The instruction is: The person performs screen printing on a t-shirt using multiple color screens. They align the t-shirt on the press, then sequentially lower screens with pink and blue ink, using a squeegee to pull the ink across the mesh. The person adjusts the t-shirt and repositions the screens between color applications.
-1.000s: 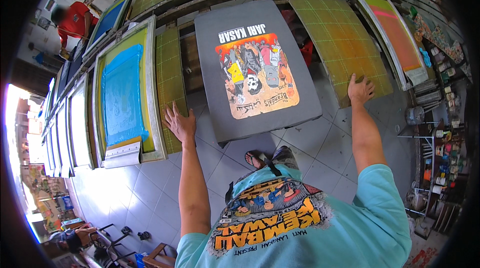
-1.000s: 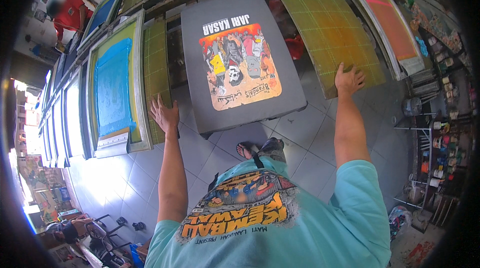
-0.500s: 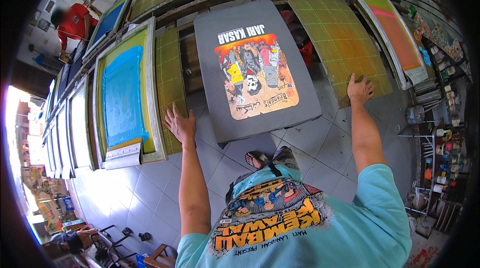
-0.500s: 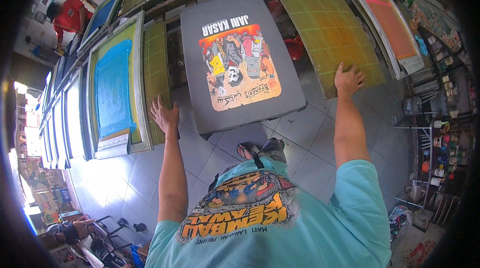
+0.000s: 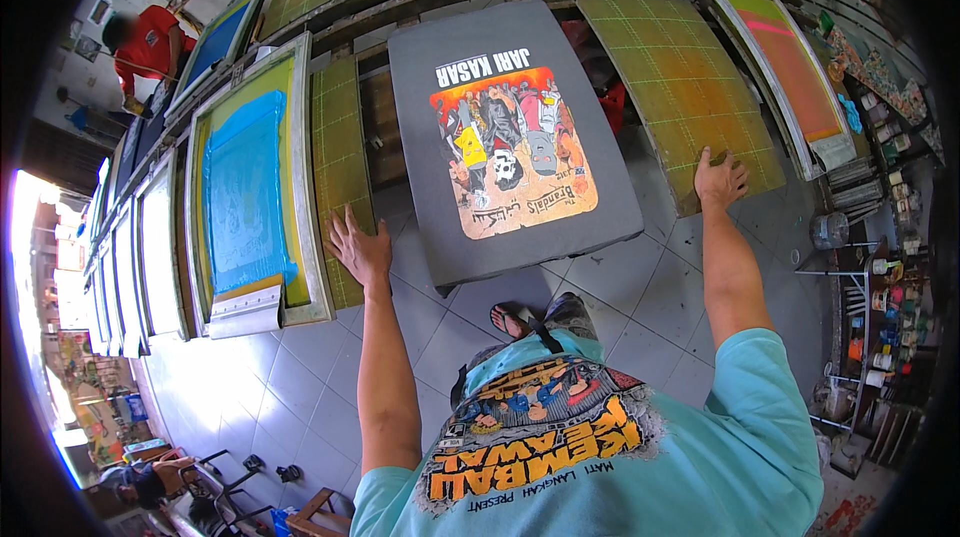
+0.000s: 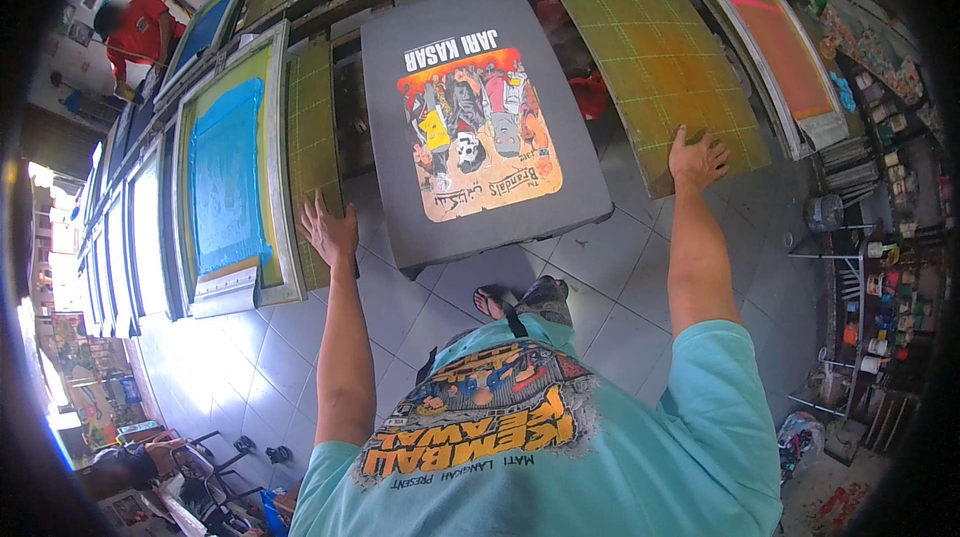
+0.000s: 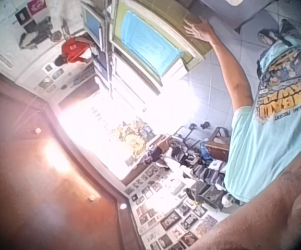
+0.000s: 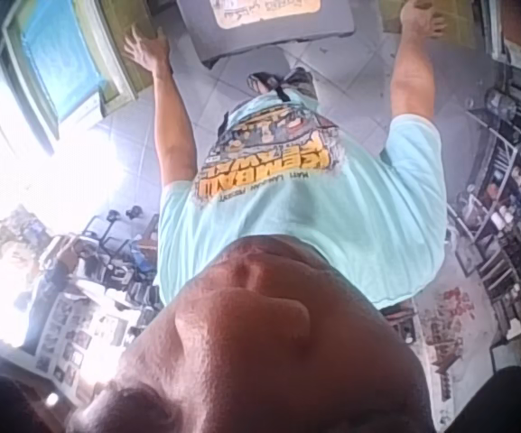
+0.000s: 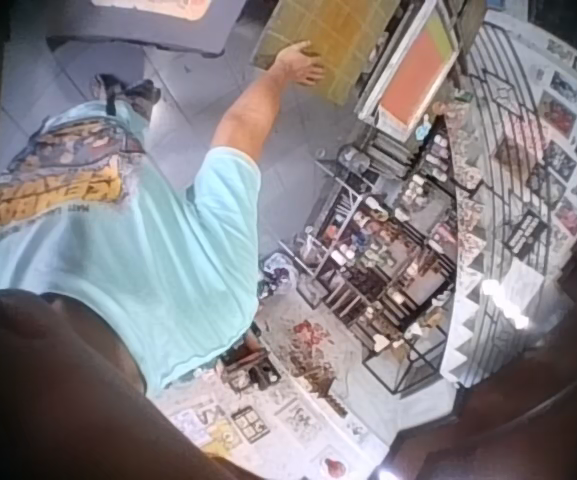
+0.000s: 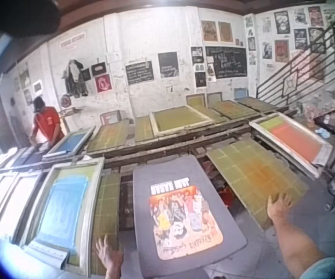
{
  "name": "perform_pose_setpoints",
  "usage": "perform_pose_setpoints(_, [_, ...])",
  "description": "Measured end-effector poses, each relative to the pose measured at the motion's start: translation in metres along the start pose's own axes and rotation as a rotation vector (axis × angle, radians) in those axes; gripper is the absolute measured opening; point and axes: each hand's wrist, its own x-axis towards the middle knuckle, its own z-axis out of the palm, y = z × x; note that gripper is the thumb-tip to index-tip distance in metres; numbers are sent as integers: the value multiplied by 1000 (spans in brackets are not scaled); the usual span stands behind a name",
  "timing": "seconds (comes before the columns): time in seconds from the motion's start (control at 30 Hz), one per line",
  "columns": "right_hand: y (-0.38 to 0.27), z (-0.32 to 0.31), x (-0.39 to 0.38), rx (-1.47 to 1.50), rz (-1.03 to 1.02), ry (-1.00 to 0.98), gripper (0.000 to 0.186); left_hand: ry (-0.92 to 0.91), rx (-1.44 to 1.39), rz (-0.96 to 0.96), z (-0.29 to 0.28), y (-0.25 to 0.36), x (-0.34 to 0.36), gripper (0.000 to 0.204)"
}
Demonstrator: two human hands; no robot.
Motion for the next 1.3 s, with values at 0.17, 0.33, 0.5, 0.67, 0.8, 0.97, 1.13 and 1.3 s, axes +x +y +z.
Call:
perform_pose_setpoints(0.17, [0, -1, -1, 5, -6, 0, 75, -4, -6, 0, 0, 0, 0, 79])
perform_pose_setpoints(0.33, [1, 1, 1, 6, -4, 3, 76, -6, -5, -4, 0, -1, 0, 80])
perform_pose_setpoints(0.5, [1, 2, 0, 14, -14, 9, 76, 3, 0, -6, 1, -1, 0, 79])
perform_pose_setpoints(0.67, [0, 0, 0, -14, -6, -4, 76, -29, -3, -19, -1, 0, 1, 80])
perform_pose_setpoints(0.8, [-1, -1, -1, -17, -7, -8, 76, -35, 2, -18, -1, 0, 1, 80])
perform_pose_setpoints(0.97, [-1, -2, -2, -5, -4, -15, 76, -36, 3, -22, 0, 0, 1, 81])
perform_pose_setpoints(1.13, [-1, -2, -1, -3, -5, -12, 76, -31, -4, -18, -1, 1, 1, 81])
perform_pose_setpoints(1.3, [-1, -2, -1, -11, 0, -16, 76, -28, -6, -14, -3, 2, 0, 80])
